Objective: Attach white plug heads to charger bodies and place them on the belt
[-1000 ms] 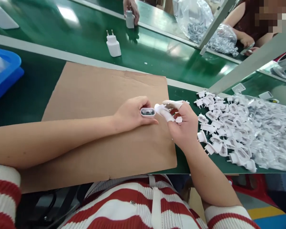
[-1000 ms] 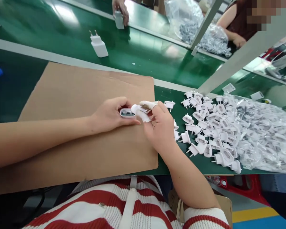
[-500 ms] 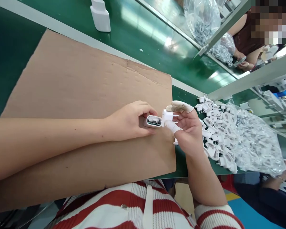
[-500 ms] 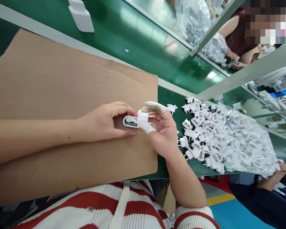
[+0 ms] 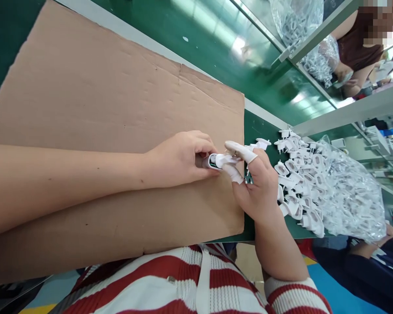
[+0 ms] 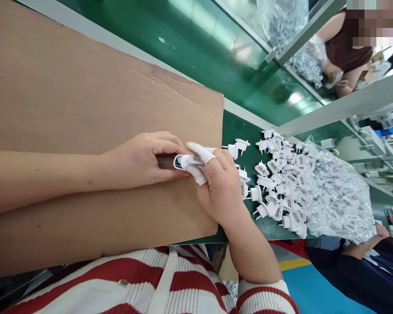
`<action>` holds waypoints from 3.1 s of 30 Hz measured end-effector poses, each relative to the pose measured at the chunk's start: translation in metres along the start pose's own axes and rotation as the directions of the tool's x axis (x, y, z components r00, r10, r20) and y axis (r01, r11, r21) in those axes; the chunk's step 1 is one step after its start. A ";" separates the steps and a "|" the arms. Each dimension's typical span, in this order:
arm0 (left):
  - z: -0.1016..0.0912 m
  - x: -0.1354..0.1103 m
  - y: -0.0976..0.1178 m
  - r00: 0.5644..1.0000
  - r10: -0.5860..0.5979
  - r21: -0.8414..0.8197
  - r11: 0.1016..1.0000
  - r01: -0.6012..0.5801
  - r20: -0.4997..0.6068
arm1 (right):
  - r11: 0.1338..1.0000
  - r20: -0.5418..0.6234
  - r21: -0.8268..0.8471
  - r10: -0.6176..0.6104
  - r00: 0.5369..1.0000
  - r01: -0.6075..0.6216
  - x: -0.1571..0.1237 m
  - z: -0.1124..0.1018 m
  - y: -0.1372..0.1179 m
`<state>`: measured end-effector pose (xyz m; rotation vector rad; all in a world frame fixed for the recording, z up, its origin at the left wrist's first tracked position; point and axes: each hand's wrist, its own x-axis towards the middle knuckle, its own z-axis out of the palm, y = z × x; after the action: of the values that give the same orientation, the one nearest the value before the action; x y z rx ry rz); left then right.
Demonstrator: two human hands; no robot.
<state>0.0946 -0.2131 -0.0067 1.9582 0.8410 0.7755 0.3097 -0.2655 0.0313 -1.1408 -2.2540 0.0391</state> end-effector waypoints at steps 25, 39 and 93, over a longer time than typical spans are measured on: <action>0.005 -0.001 -0.004 1.000 0.029 0.056 0.998 -0.028 -0.005 | 0.998 -0.134 -0.038 -0.048 0.990 0.043 0.005 0.009 -0.009; 0.005 -0.001 -0.005 0.999 0.033 0.039 0.999 -0.033 -0.009 | 0.989 0.002 -0.143 -0.041 0.999 0.041 0.006 0.007 -0.007; -0.020 0.012 -0.001 0.942 -0.169 0.073 0.977 0.198 -0.290 | 0.852 -0.141 -0.144 0.485 0.863 -0.502 -0.006 -0.006 0.055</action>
<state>0.0859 -0.1943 0.0037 1.8474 1.2381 0.9293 0.3558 -0.2368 0.0171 -1.7582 -1.8477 -0.0121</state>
